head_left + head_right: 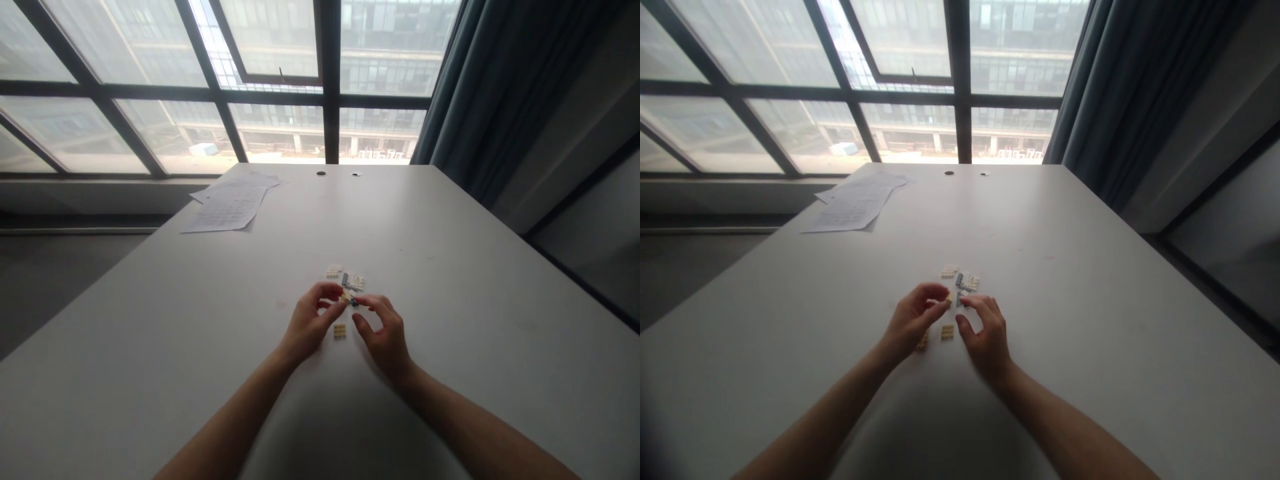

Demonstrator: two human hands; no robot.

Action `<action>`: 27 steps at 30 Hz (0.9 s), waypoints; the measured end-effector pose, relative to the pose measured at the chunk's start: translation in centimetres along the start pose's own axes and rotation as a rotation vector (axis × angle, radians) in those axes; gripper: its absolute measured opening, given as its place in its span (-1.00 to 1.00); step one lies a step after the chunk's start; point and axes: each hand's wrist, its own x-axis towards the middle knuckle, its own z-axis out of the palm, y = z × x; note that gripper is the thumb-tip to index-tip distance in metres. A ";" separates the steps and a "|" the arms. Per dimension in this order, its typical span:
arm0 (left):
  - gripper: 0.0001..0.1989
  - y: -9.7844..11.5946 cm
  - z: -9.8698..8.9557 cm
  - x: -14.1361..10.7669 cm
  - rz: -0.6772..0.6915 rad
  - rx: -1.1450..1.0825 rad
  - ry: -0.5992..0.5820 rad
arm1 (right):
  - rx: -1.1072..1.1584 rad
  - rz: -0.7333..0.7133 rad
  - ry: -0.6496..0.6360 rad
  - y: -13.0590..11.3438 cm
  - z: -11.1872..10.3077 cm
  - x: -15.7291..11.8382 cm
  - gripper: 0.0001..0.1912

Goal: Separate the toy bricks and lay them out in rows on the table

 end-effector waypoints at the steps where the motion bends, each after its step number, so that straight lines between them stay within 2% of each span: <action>1: -0.76 0.4 0.4 -0.8 -0.037 -0.109 -0.018 | 0.014 -0.033 -0.002 -0.2 0.0 0.0 -0.75; 6: -0.75 1.5 1.8 -2.6 -0.162 -0.413 0.002 | 0.024 -0.138 0.030 -0.9 -0.1 -0.1 -0.71; 11: -0.73 0.7 1.6 -2.6 -0.250 -0.590 -0.087 | 0.028 -0.163 0.030 -0.8 -0.2 0.0 -0.72; 16: -0.79 0.4 1.5 -2.7 -0.277 -0.615 -0.123 | 0.013 -0.187 0.040 -0.5 -0.2 -0.1 -0.70; 21: -0.75 1.0 1.6 -2.7 -0.324 -0.555 -0.115 | -0.015 -0.203 0.064 -0.5 -0.2 -0.2 -0.60; 27: -0.75 1.0 1.6 -2.7 -0.353 -0.603 -0.079 | 0.005 -0.266 0.002 -0.5 -0.1 -0.1 -0.56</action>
